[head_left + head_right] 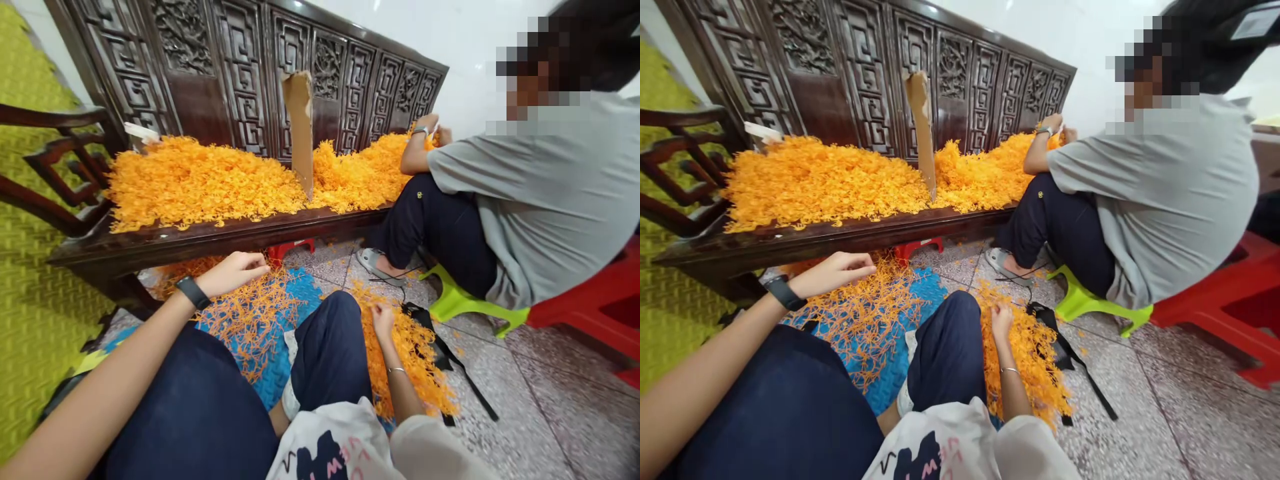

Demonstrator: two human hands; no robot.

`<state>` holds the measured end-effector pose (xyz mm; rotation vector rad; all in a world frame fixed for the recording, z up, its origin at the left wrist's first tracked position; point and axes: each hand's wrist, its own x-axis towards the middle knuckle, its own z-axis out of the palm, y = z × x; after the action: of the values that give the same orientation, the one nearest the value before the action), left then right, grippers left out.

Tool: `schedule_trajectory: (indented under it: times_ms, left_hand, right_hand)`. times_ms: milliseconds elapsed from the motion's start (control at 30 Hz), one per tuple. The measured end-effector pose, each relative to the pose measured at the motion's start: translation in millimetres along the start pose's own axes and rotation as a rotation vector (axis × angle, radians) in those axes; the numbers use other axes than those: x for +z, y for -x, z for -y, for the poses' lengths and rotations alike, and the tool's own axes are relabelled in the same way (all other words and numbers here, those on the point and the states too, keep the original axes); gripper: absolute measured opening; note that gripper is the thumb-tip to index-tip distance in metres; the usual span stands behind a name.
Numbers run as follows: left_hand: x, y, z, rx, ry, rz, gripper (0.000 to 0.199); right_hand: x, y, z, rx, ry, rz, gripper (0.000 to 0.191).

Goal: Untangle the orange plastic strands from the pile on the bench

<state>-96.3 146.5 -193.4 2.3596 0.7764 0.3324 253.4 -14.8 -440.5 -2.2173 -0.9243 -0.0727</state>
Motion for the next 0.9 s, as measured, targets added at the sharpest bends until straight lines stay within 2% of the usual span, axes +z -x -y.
schedule_trajectory:
  times_ms: [67, 167, 300, 433, 500, 633, 800, 900]
  left_hand:
    - [0.2, -0.4, 6.1, -0.036, -0.033, 0.014, 0.033]
    - [-2.6, 3.7, 14.3, -0.098, -0.031, 0.041, 0.031]
    - [-8.1, 15.7, 13.3, -0.100, -0.028, 0.005, 0.030]
    - [-12.5, 31.4, 6.0, -0.107, 0.022, 0.061, 0.027]
    - [-13.7, 38.4, 5.8, -0.134, 0.040, 0.094, 0.026]
    - [-13.9, 45.6, 14.2, -0.153, -0.072, 0.016, 0.025]
    - [-13.1, 43.2, 24.1, -0.144, -0.123, -0.078, 0.027]
    - [-12.3, 38.2, 24.7, -0.161, -0.087, -0.186, 0.028]
  right_hand:
    - [-20.8, -6.4, 11.5, 0.008, -0.013, -0.085, 0.021]
    - [-63.2, -16.5, 36.1, -0.014, -0.068, -0.257, 0.022]
    - [-121.5, -32.4, 87.1, -0.115, -0.615, -0.550, 0.023]
    - [-174.5, -57.3, 157.5, -0.217, -0.987, -0.681, 0.016]
    - [-198.5, -70.2, 195.0, -0.338, -1.184, -0.678, 0.010]
    - [-236.3, -93.1, 261.7, -0.573, -1.385, -0.622, 0.009]
    - [-266.3, -128.7, 330.5, -0.718, -1.418, -0.443, 0.012]
    - [-279.5, -153.9, 362.0, -0.740, -1.374, -0.501, 0.014]
